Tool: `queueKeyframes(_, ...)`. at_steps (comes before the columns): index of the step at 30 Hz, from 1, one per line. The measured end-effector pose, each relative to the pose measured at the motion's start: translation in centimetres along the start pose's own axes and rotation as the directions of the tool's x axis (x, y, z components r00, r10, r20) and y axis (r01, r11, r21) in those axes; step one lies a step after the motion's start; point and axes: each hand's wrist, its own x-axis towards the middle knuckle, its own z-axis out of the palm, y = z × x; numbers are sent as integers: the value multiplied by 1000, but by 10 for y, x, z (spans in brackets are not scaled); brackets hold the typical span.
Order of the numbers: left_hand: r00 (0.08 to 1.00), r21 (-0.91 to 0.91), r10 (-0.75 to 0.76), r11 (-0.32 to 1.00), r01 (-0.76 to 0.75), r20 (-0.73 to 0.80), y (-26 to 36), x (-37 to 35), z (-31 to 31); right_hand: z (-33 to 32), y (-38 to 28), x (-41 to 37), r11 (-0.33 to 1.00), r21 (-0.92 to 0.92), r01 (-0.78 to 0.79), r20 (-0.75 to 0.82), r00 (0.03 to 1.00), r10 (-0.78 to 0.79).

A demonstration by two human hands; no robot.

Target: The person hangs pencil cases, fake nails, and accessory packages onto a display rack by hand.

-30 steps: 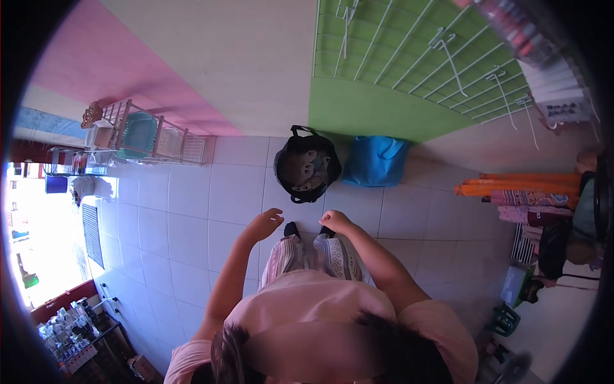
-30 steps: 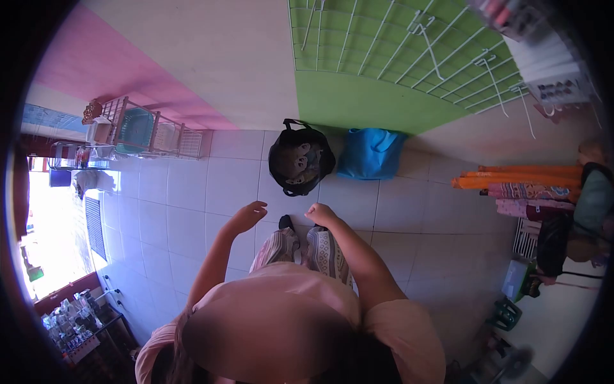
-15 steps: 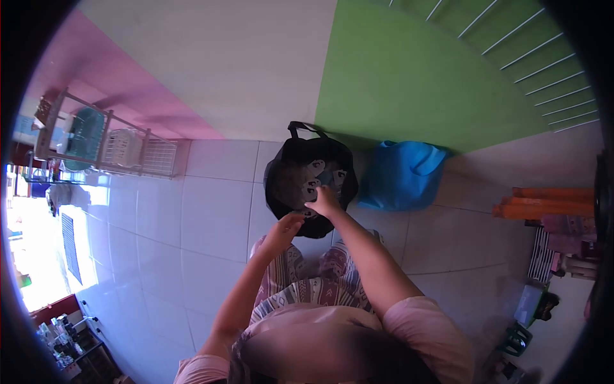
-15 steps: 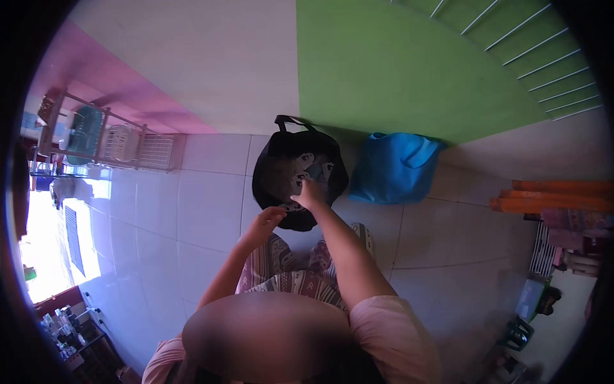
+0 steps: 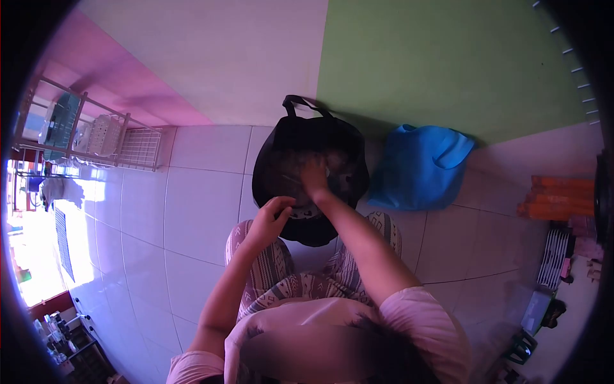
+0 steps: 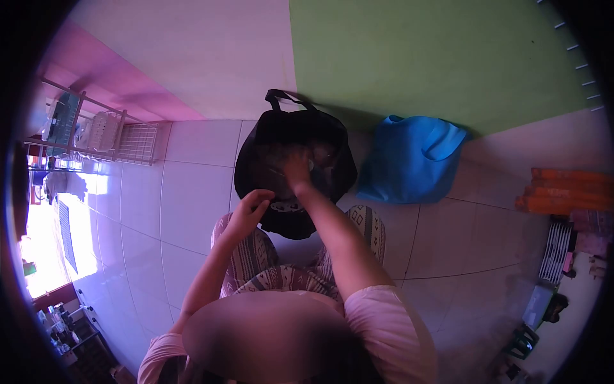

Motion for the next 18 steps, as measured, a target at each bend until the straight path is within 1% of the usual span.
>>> queueKeyframes(2, 997, 278, 70, 958, -72, 15, 8, 1, -8, -20, -1, 0, 969, 235, -78, 137, 990, 47)
queueKeyframes(5, 994, 422, 110, 901, -100, 1, 9, 5, -7, -74, 2, -28, 990, 137, 42, 152, 986, -63)
queueKeyframes(8, 975, 712, 218, 692, -119, -49, 17, 9, -2, -125, 4, -57, 981, 161, 112, 92, 987, -128)
queueKeyframes(11, 963, 744, 255, 625, -236, 91, 33, 15, 0, -179, 3, -86, 933, 121, 338, -33, 941, -336)
queueKeyframes(12, 876, 778, 481, 540, -322, 28, 42, 16, 2, -200, 4, -93, 921, 56, 385, -56, 923, -382)
queueKeyframes(14, 949, 665, 311, 697, -269, 58, 52, 15, 2, -246, 6, -101, 878, -77, 472, -100, 873, -477)
queueKeyframes(15, 972, 605, 221, 764, -224, 80, 64, 11, -1, -268, 8, -105, 872, -98, 479, -109, 866, -488)
queueKeyframes(16, 893, 559, 450, 741, -372, -3, 79, 5, 1, -292, 10, -109, 865, -119, 487, -118, 858, -500)
queueKeyframes(18, 919, 541, 394, 769, -340, 17, 120, -14, -3, -345, 12, -124, 857, -139, 497, -125, 849, -513)
